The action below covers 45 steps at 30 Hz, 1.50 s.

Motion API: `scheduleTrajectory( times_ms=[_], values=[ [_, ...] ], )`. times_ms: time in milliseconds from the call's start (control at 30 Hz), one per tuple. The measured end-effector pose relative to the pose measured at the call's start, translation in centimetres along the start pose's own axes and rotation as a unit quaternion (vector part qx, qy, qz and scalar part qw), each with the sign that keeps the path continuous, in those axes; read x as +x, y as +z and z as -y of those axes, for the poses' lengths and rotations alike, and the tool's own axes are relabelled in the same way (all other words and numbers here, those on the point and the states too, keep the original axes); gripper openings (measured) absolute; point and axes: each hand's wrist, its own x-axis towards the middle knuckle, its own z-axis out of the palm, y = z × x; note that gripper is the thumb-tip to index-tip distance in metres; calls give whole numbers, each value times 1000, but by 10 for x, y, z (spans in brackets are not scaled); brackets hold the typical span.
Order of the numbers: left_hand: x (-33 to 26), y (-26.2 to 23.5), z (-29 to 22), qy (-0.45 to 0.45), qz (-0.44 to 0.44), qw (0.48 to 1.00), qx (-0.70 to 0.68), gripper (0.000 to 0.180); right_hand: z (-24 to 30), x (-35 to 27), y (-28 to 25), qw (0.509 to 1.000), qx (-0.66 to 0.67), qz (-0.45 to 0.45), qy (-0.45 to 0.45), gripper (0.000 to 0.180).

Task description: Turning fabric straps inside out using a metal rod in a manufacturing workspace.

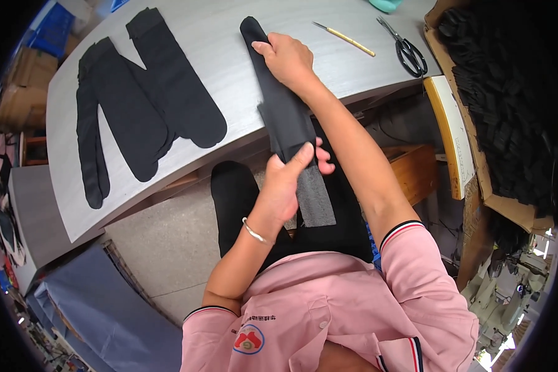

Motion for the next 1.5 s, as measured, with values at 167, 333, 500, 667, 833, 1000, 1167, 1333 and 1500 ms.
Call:
scheduleTrajectory(
  times_ms=[167,333,500,667,833,1000,1167,1333,1500],
  values=[
    [-15,-13,15,-1,18,998,60,41,1,0,5,1000,-16,-26,-3,45],
    [-20,-13,2,-11,63,989,-133,77,0,0,1,1000,9,-16,9,47],
    [0,-36,10,-42,110,961,-249,92,1,-2,2,1000,7,-15,11,47],
    [11,-36,-1,-21,103,979,-176,88,5,-4,3,1000,-3,-18,13,47],
    [17,-30,-15,-23,71,994,-77,68,0,-4,7,998,-38,-51,-12,47],
    [14,-27,-11,11,54,998,-22,40,2,-4,12,995,-56,-66,-48,45],
    [-24,-13,16,-29,51,998,-37,30,-1,-2,12,992,-73,-70,-79,42],
    [-23,-20,7,-52,45,998,4,37,-1,-2,17,986,-85,-111,-94,41],
    [-4,-16,-7,-42,47,991,-116,40,-1,-2,18,984,-92,-115,-97,39]
  ],
)
